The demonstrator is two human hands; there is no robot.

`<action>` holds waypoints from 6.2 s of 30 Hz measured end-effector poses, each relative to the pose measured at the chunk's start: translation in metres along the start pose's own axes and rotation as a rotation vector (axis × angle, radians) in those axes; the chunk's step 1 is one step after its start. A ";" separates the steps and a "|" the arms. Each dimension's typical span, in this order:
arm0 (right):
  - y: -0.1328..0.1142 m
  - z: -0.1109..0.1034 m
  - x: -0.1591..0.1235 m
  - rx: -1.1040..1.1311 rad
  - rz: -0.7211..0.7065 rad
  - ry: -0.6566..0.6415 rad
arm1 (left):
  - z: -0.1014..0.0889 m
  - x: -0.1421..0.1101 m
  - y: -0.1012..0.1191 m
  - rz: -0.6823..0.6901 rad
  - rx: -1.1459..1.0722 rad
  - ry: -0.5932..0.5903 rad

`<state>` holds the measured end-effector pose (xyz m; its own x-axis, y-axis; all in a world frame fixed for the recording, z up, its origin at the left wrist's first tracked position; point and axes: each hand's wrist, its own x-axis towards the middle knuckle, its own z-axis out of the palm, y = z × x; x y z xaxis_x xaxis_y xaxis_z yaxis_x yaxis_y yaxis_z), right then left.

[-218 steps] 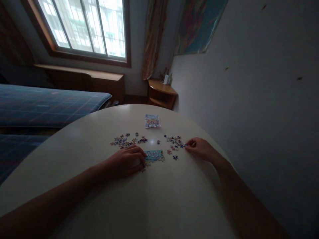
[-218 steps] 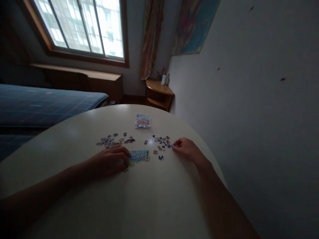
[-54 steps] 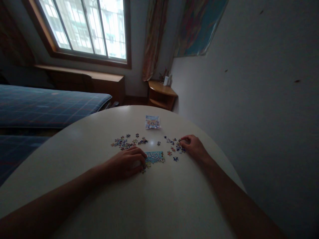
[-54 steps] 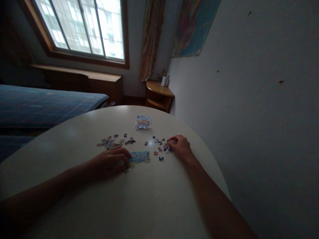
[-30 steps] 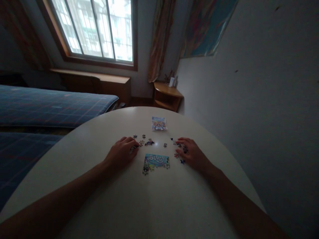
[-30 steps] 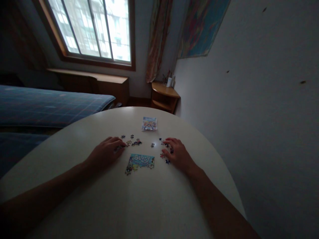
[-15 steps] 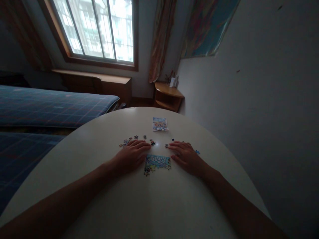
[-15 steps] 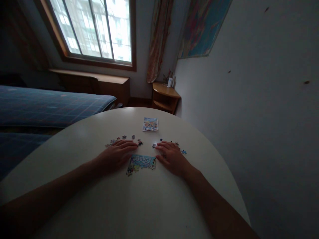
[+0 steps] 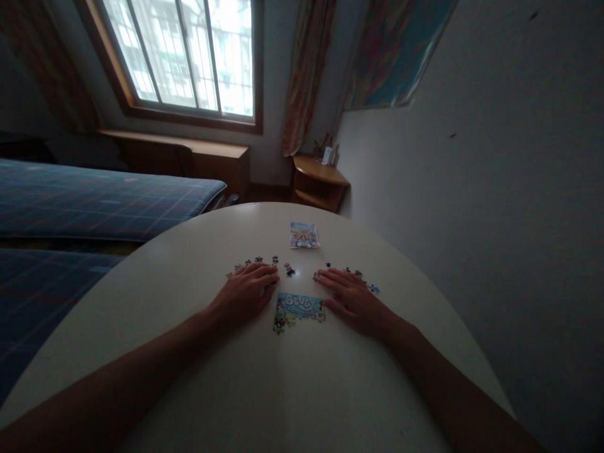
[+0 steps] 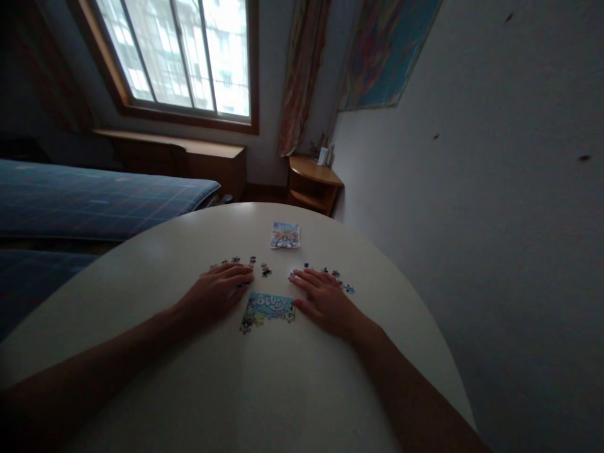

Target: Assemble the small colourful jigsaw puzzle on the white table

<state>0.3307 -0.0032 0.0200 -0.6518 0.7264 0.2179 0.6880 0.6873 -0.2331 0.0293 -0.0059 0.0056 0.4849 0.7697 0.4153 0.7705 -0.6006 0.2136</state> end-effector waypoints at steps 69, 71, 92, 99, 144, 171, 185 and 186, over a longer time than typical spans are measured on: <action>0.005 0.002 -0.001 -0.030 0.019 0.012 | -0.003 -0.002 -0.002 0.339 -0.152 -0.108; 0.005 0.002 -0.001 -0.026 0.032 0.017 | -0.003 -0.002 -0.002 0.338 -0.142 -0.107; 0.012 -0.001 -0.004 0.048 0.084 0.054 | -0.003 -0.003 -0.008 -0.211 0.030 -0.009; 0.015 0.002 -0.005 0.046 0.084 0.074 | -0.002 -0.004 -0.015 -0.208 0.038 -0.031; 0.014 0.002 -0.004 0.043 0.085 0.098 | -0.013 -0.002 -0.018 -0.275 0.085 0.009; 0.074 0.011 -0.020 -0.253 0.658 0.136 | -0.063 -0.007 -0.043 -0.680 0.158 -0.322; 0.075 0.017 -0.023 -0.307 0.638 0.023 | -0.064 -0.009 -0.035 -0.633 0.105 -0.286; 0.076 0.017 -0.023 -0.309 0.635 0.026 | -0.062 -0.010 -0.036 -0.623 0.083 -0.266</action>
<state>0.3927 0.0323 -0.0194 -0.0891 0.9843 0.1523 0.9943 0.0968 -0.0439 -0.0289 -0.0051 0.0488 0.0173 0.9998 0.0029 0.9628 -0.0174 0.2698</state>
